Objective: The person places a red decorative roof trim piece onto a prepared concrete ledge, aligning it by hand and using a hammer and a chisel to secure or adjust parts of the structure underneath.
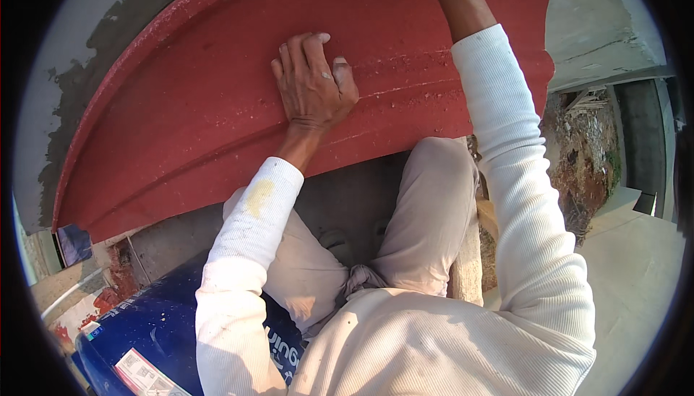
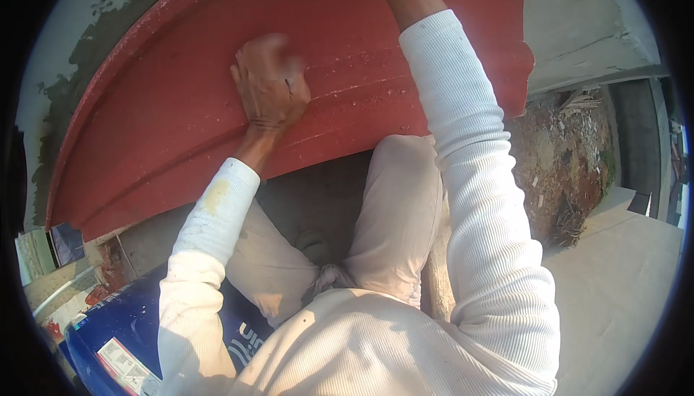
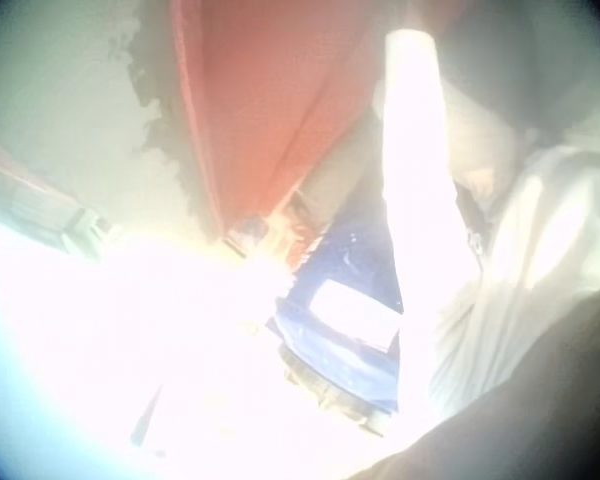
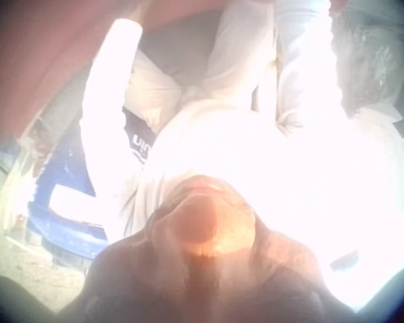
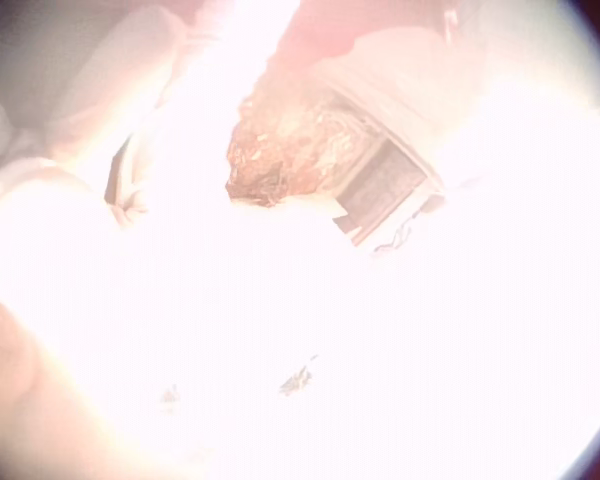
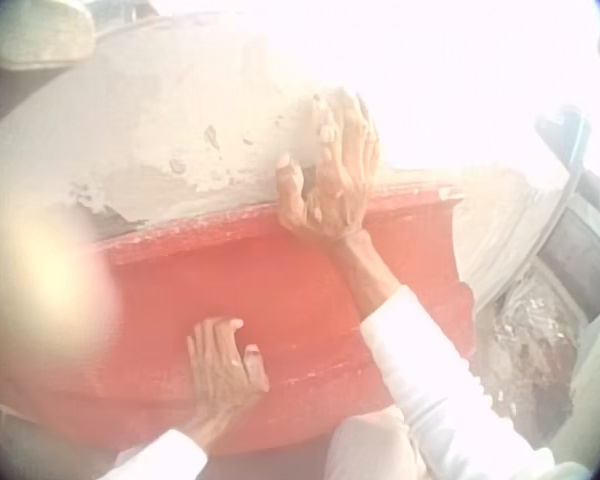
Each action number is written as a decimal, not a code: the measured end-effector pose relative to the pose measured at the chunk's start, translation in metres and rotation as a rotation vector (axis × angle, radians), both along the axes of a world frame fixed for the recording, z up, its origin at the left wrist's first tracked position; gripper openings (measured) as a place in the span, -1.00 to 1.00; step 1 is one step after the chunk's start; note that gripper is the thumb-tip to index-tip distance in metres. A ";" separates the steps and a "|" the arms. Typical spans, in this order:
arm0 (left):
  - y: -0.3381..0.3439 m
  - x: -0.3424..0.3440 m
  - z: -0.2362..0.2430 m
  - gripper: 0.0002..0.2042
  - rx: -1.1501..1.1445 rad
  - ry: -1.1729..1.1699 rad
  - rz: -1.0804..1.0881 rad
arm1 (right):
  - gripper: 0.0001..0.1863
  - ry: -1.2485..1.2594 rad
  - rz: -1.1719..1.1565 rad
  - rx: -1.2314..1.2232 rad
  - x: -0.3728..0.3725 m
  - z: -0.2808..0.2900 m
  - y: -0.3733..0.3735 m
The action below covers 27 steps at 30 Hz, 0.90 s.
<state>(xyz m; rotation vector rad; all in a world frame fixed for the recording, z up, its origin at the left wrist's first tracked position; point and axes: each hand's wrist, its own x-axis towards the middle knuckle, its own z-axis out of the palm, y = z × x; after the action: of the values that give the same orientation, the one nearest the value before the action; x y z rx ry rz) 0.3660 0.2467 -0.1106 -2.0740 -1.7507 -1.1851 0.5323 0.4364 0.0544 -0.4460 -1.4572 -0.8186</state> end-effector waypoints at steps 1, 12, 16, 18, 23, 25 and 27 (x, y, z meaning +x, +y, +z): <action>-0.002 0.001 -0.001 -0.60 0.008 0.001 -0.026 | -0.25 0.010 0.012 -0.020 -0.001 -0.004 -0.003; -0.012 0.008 0.006 -0.67 -0.071 0.155 -0.019 | -0.15 0.058 0.044 -0.215 -0.012 -0.011 -0.016; -0.006 0.034 0.004 -0.67 -0.194 0.136 0.004 | -0.19 0.037 0.038 -0.163 0.007 -0.016 -0.011; -0.005 0.025 -0.001 -0.65 -0.081 0.168 -0.032 | -0.22 0.003 0.055 -0.171 0.027 -0.014 -0.020; -0.006 0.031 0.005 -0.68 -0.127 0.125 -0.023 | -0.33 -0.225 0.088 -0.196 0.137 -0.014 -0.066; -0.005 0.028 0.004 -0.68 -0.139 0.117 -0.025 | -0.37 -0.374 0.050 -0.233 0.190 -0.030 -0.088; -0.005 0.020 0.003 -0.66 -0.163 0.167 0.008 | -0.38 -0.486 -0.010 -0.563 0.247 -0.078 -0.115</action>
<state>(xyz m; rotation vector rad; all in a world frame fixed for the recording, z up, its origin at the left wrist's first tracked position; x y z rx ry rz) 0.3865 0.2415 -0.1076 -2.1821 -1.8285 -0.8635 0.7792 0.3214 -0.0233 -0.7066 -2.1520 -0.5300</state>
